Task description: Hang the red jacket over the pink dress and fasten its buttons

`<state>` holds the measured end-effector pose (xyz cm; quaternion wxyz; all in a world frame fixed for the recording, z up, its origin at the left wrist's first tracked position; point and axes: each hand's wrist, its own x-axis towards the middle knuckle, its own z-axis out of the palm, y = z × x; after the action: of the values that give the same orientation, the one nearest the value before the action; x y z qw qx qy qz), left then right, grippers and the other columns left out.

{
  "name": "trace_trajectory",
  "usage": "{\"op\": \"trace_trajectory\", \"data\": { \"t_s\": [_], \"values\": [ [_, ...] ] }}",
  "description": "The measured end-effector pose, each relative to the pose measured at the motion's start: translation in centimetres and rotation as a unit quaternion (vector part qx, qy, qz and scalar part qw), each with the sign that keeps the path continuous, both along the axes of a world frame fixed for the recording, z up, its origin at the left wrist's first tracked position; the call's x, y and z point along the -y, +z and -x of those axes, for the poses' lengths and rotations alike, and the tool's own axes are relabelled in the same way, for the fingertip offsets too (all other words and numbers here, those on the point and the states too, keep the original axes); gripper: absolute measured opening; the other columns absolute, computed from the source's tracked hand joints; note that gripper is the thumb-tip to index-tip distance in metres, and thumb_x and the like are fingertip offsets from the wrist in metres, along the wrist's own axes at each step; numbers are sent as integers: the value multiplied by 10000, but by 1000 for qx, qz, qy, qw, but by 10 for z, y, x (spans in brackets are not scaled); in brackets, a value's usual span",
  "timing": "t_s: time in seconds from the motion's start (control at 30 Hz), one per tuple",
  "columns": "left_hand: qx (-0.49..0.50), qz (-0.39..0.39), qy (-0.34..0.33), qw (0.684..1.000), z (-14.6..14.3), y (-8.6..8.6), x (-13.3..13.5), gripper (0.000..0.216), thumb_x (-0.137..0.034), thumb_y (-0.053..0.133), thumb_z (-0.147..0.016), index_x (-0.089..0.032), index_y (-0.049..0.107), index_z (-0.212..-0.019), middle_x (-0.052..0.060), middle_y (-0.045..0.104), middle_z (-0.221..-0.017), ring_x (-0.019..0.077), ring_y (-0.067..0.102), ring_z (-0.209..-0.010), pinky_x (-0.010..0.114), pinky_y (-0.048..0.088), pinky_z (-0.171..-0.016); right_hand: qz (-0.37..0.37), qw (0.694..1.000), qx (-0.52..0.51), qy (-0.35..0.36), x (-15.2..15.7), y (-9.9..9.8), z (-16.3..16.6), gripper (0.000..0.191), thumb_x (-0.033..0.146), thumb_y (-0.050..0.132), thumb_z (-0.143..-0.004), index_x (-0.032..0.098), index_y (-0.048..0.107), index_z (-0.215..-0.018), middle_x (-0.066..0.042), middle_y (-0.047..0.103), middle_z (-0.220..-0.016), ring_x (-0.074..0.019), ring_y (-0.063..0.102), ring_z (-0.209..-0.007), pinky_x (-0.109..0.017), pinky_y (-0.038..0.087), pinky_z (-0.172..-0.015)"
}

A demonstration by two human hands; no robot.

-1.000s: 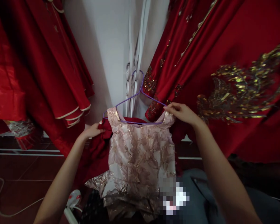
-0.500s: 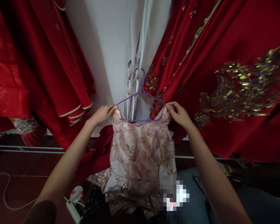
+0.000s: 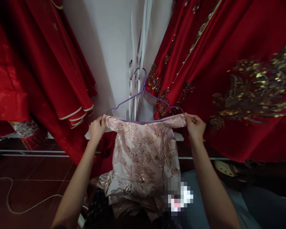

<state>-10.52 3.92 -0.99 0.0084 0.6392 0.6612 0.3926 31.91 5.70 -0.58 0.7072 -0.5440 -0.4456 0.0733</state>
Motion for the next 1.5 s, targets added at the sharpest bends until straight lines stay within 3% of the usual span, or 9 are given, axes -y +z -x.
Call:
{"op": "trace_trajectory", "data": {
  "t_s": [0.1, 0.17, 0.23, 0.3, 0.4, 0.5, 0.7, 0.97, 1.5],
  "values": [
    [24, -21, 81, 996, -21, -17, 33, 409, -456, 314, -918, -189, 618, -862, 88, 635, -714, 211, 566, -654, 282, 295, -581, 39, 999, 19, -4, 26, -22, 11, 306, 455, 654, -703, 163, 652, -793, -77, 674, -756, -217, 627, -697, -377, 507, -692],
    [35, -105, 184, 977, -43, -23, 53, 388, -397, 278, -940, -184, 593, -859, 99, 620, -750, 221, 557, -718, 309, 329, -638, 61, 995, 62, 38, 43, -28, 21, 304, 466, 624, -738, 176, 645, -828, -77, 679, -797, -218, 632, -734, -372, 511, -713],
    [-3, -164, 143, 976, -66, -21, 62, 341, -343, 297, -943, -182, 577, -834, 103, 615, -816, 227, 546, -814, 350, 359, -734, 66, 988, 121, 69, 57, -26, 32, 287, 464, 585, -783, 195, 636, -868, -80, 681, -862, -221, 634, -800, -373, 505, -762],
    [-58, -189, 16, 980, -86, -12, 60, 274, -309, 351, -932, -189, 582, -844, 91, 623, -928, 220, 538, -904, 394, 360, -848, 50, 978, 183, 87, 65, -17, 40, 256, 448, 547, -823, 214, 618, -898, -79, 675, -946, -225, 625, -891, -386, 481, -832],
    [-135, -175, -174, 960, -107, 3, 38, 231, -287, 391, -922, -209, 600, -865, 54, 592, -1162, 206, 497, -1090, 440, 275, -1033, -2, 958, 261, 116, 65, 2, 48, 209, 411, 489, -870, 224, 574, -913, -82, 630, -1111, -230, 577, -1045, -418, 424, -924],
    [-177, -140, -264, 938, -117, 7, 17, 267, -287, 379, -926, -209, 613, -826, 24, 534, -1285, 205, 420, -1216, 467, 169, -1119, -34, 945, 300, 124, 54, 14, 48, 188, 383, 450, -894, 223, 542, -932, -96, 562, -1238, -230, 524, -1137, -438, 382, -970],
    [-161, -104, -299, 935, -117, -3, 22, 291, -313, 352, -942, -225, 626, -904, 11, 601, -1162, 175, 485, -1095, 453, 178, -1107, -42, 970, 235, 40, 35, 11, 25, 205, 398, 435, -896, 214, 511, -946, -109, 583, -1191, -224, 550, -1095, -443, 404, -948],
    [-135, -105, -310, 935, -111, 3, 40, 279, -310, 362, -943, -215, 612, -865, 5, 607, -1139, 165, 486, -1071, 425, 192, -1075, -20, 980, 189, -52, 39, 12, 12, 229, 402, 443, -883, 197, 533, -933, -99, 665, -997, -191, 608, -909, -334, 446, -823],
    [-151, -111, -288, 939, -94, 8, 52, 275, -304, 378, -935, -221, 629, -859, 18, 617, -1116, 182, 478, -1089, 450, 188, -1081, 11, 956, 189, -225, 33, 14, 0, 195, 358, 497, -815, 192, 559, -895, -81, 615, -814, -205, 566, -733, -316, 435, -710]
  ]
}}
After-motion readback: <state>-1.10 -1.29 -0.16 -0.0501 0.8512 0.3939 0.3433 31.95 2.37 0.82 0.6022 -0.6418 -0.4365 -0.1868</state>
